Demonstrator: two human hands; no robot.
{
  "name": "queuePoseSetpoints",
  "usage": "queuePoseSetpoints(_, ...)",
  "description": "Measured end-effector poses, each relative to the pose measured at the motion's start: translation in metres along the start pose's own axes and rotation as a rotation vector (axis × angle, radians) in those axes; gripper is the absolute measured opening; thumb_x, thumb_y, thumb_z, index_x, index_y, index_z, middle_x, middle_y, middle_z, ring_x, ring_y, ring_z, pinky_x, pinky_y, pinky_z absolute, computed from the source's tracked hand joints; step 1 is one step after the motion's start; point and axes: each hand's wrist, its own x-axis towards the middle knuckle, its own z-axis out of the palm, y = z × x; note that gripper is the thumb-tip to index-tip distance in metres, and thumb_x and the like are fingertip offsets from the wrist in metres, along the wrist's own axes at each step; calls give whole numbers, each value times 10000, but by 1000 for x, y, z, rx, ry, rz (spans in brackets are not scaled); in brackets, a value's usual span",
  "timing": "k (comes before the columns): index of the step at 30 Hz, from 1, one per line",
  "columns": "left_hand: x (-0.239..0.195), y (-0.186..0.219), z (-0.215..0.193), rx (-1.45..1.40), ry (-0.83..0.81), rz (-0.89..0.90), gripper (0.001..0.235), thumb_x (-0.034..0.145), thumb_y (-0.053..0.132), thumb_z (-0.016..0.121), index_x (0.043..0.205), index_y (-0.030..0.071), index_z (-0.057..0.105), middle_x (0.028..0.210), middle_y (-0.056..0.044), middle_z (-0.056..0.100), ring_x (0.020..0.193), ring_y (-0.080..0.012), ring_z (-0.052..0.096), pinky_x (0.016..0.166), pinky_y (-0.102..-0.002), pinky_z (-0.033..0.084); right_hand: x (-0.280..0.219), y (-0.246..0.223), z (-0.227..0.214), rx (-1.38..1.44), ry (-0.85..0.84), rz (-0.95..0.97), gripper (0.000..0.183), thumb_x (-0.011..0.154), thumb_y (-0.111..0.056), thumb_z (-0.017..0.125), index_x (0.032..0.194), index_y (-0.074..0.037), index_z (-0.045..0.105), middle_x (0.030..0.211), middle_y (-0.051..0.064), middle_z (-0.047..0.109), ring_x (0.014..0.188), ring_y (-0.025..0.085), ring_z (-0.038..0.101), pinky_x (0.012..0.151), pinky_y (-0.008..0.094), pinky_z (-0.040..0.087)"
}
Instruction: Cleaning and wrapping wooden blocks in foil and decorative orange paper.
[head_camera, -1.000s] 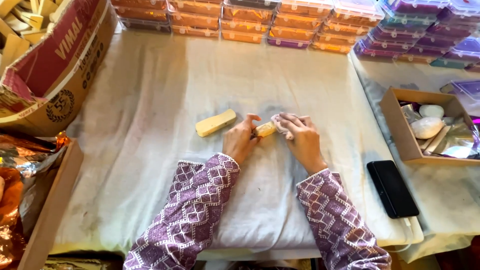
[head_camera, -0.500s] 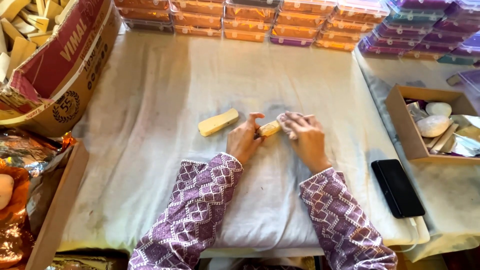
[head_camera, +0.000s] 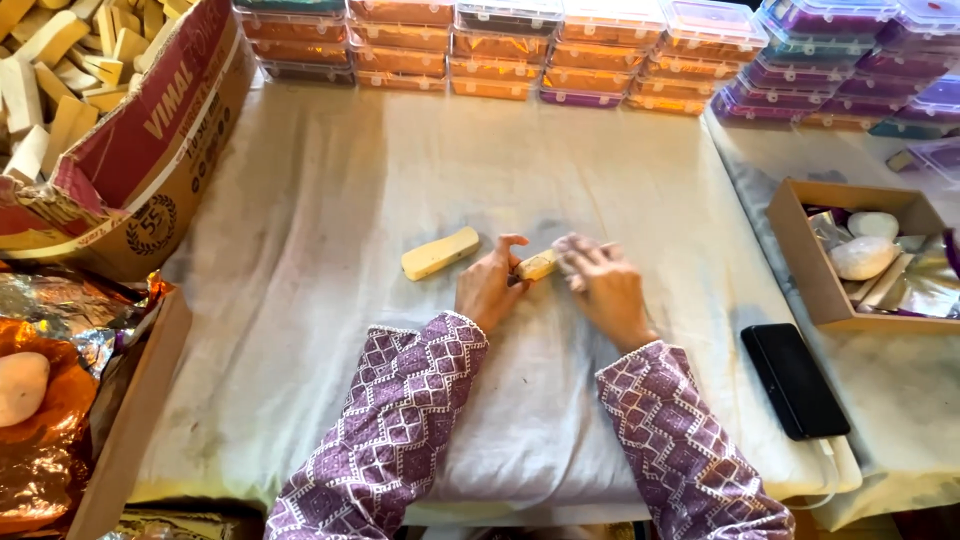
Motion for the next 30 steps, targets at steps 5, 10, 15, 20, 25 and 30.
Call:
queuePoseSetpoints(5, 0, -7, 2, 30, -9, -18, 610, 803, 152, 793, 1330, 187, 489, 903, -38, 755, 847, -261, 746, 712, -422, 564, 1, -25, 5, 240, -47, -70, 431, 697, -108, 713, 1128, -96, 727, 1241, 63, 704, 1064, 312, 656, 935, 412, 548)
queuePoseSetpoints(10, -1, -5, 3, 15, 29, -9, 594, 789, 181, 799, 1300, 199, 497, 918, -31, 755, 847, -273, 743, 706, -439, 561, -2, 12, 6, 48, 7, -1, 347, 784, -56, 677, 1111, -135, 760, 1313, 34, 717, 1043, 314, 661, 912, 410, 559)
queuePoseSetpoints(15, -1, -11, 6, 8, 37, 25, 587, 798, 190, 783, 1308, 210, 494, 946, -23, 757, 850, -272, 747, 698, -430, 568, -1, -7, 8, 89, -19, 7, 376, 748, -72, 694, 1116, -111, 760, 1298, 48, 718, 1003, 325, 664, 867, 416, 559)
queuePoseSetpoints(20, 0, -12, 8, 62, 45, 23, 443, 973, 171, 719, 1359, 220, 507, 973, -48, 744, 869, -291, 739, 694, -437, 564, 4, -22, 6, 306, -40, -115, 347, 716, -105, 718, 1063, -107, 740, 1245, 47, 723, 1052, 314, 676, 910, 417, 558)
queuePoseSetpoints(25, -1, -5, 2, 14, 24, 38, 539, 814, 174, 777, 1295, 211, 538, 943, -27, 756, 845, -275, 742, 681, -428, 562, -4, 20, 11, 104, -26, 52, 408, 777, -16, 652, 1166, -104, 742, 1337, 56, 718, 1068, 333, 666, 938, 438, 553)
queuePoseSetpoints(30, -3, -8, 5, -34, 70, 103, 543, 793, 180, 789, 1279, 204, 548, 946, -27, 753, 872, -270, 742, 706, -424, 566, -6, 6, 16, 70, -1, 67, 403, 764, -32, 650, 1151, -92, 747, 1301, 72, 718, 1072, 356, 655, 914, 444, 552)
